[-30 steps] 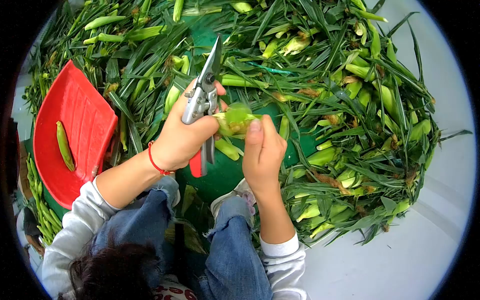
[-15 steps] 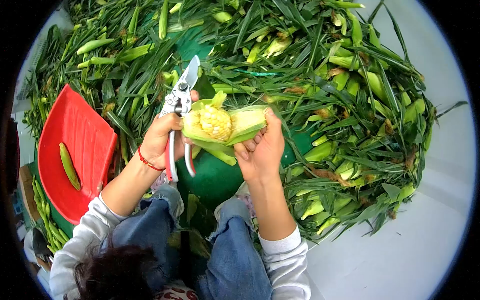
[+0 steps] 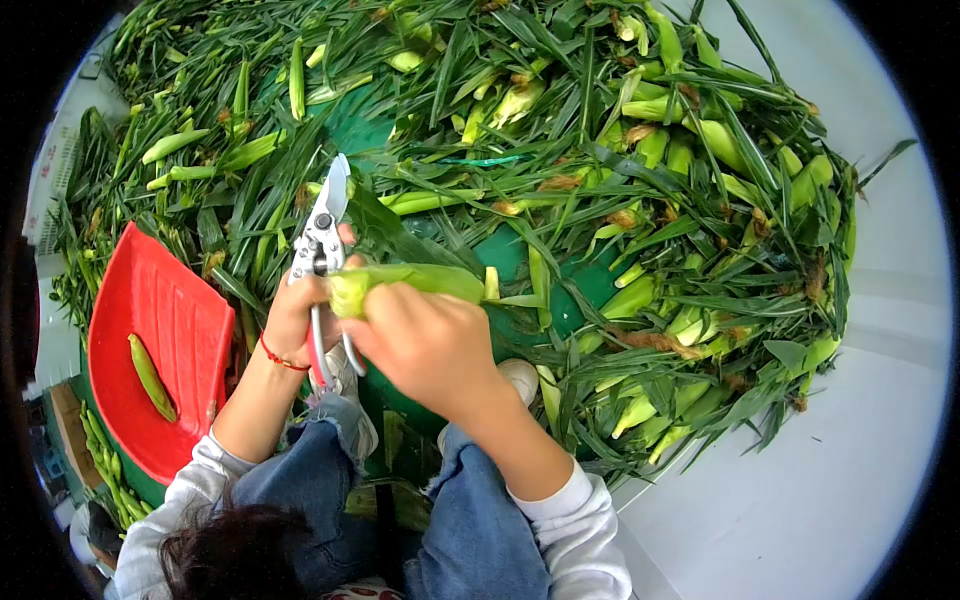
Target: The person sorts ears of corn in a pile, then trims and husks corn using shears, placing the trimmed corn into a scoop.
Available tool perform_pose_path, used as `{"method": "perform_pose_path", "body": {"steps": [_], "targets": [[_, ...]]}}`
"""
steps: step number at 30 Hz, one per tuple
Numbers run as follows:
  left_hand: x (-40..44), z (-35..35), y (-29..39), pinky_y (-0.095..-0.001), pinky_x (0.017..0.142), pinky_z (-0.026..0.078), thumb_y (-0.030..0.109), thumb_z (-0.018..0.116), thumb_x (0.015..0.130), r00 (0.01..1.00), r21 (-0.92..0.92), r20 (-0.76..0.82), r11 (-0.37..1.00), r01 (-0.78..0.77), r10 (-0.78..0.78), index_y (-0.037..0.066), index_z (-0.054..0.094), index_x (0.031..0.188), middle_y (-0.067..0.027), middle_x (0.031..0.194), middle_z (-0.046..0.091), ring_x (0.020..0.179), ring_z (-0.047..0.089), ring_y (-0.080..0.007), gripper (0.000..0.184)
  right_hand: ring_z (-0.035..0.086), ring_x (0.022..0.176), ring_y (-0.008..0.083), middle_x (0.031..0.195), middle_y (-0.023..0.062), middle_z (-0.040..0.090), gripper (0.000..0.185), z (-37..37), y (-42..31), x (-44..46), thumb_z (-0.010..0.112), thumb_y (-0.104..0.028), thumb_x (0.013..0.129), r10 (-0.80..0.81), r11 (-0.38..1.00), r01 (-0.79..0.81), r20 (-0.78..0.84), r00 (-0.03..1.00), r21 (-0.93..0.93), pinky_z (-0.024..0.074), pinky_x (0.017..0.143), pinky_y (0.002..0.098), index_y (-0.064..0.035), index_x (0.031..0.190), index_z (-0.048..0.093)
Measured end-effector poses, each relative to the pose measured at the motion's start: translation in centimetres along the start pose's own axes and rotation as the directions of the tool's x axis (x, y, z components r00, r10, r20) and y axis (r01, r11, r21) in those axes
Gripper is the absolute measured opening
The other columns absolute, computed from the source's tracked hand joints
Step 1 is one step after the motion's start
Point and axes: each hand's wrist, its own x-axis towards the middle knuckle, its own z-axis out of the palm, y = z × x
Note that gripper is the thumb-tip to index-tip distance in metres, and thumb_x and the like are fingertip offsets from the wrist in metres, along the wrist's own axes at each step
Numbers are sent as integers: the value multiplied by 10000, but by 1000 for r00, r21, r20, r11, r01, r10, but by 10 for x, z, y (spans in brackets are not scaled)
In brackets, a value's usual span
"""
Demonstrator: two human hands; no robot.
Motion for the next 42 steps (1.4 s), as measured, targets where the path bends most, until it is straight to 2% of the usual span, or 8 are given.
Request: {"method": "perform_pose_path", "body": {"steps": [8, 13, 17, 19, 27, 33, 41, 42], "targets": [[-3, 23, 7, -335, 674, 517, -4, 488, 800, 977, -34, -201, 997, 70, -75, 30, 488, 1187, -99, 942, 603, 804, 616, -220, 389, 513, 1107, 353, 1214, 185, 497, 992, 14, 52, -18, 844, -422, 567, 45, 953, -69, 89, 995, 295, 385, 975, 426, -36, 1313, 315], [0, -7, 13, -407, 900, 431, 189, 568, 868, 989, 116, -78, 984, 136, -127, 32, 414, 1286, -210, 1279, 500, 1118, 537, -321, 472, 573, 1014, 270, 1099, 123, 545, 595, 37, 55, -52, 702, -138, 756, 635, 126, -479, 300, 712, 869, 477, 878, 388, -21, 1240, 375], [-31, -19, -1, -292, 782, 487, 190, 697, 790, 955, 917, -234, -284, 280, 185, 33, 397, 1225, -124, 1113, 573, 947, 593, -192, 551, 567, 963, 298, 1049, 150, 535, 568, 44, 55, -60, 586, -280, 838, 680, -98, -313, 293, 672, 945, 475, 869, 464, -101, 1303, 314], [-42, -27, -25, -334, 753, 498, 252, 772, 719, 974, 895, -184, 431, 112, 131, 36, 461, 1122, -120, 1003, 625, 910, 623, -218, 553, 530, 1046, 287, 1100, 138, 529, 477, 60, 50, -61, 507, -326, 893, 736, -278, -232, 362, 572, 932, 428, 933, 487, -116, 1286, 336], [-82, -21, 16, -348, 859, 446, 147, 762, 621, 980, 973, 137, -203, -106, 145, -1, 422, 1184, -153, 1066, 556, 972, 576, -233, 674, 265, 1336, 205, 1464, 103, 236, 876, 49, 18, -53, 666, -108, 825, 169, 486, -431, 402, 900, 760, 234, 1085, 367, -35, 1456, 63], [-74, 11, 28, -350, 835, 453, 253, 799, 629, 985, 990, 124, -49, -131, -123, 3, 448, 1206, -165, 1058, 564, 978, 574, -285, 720, 447, 1218, 356, 1390, 257, 351, 908, 32, 20, -53, 349, -770, 776, 135, -654, -240, 422, 897, 718, 311, 1035, 532, -203, 1461, 170], [-54, 11, 14, -385, 816, 430, 184, 778, 586, 913, 839, 350, -362, -405, -211, 30, 497, 1100, -136, 1011, 554, 912, 534, -325, 606, 594, 689, 167, 848, 87, 619, 275, 2, 69, -60, 485, -341, 921, 893, -354, -37, 349, 283, 935, 506, 590, 284, -78, 888, 559], [-59, 8, 16, -385, 816, 429, 183, 779, 582, 919, 835, 332, -388, -391, -212, 31, 498, 1100, -135, 1016, 553, 913, 533, -324, 609, 504, 572, 110, 719, 30, 562, 155, 9, 97, -81, 531, -216, 876, 595, -684, 314, 255, 762, 658, 428, 483, 228, -96, 779, 534]]}}
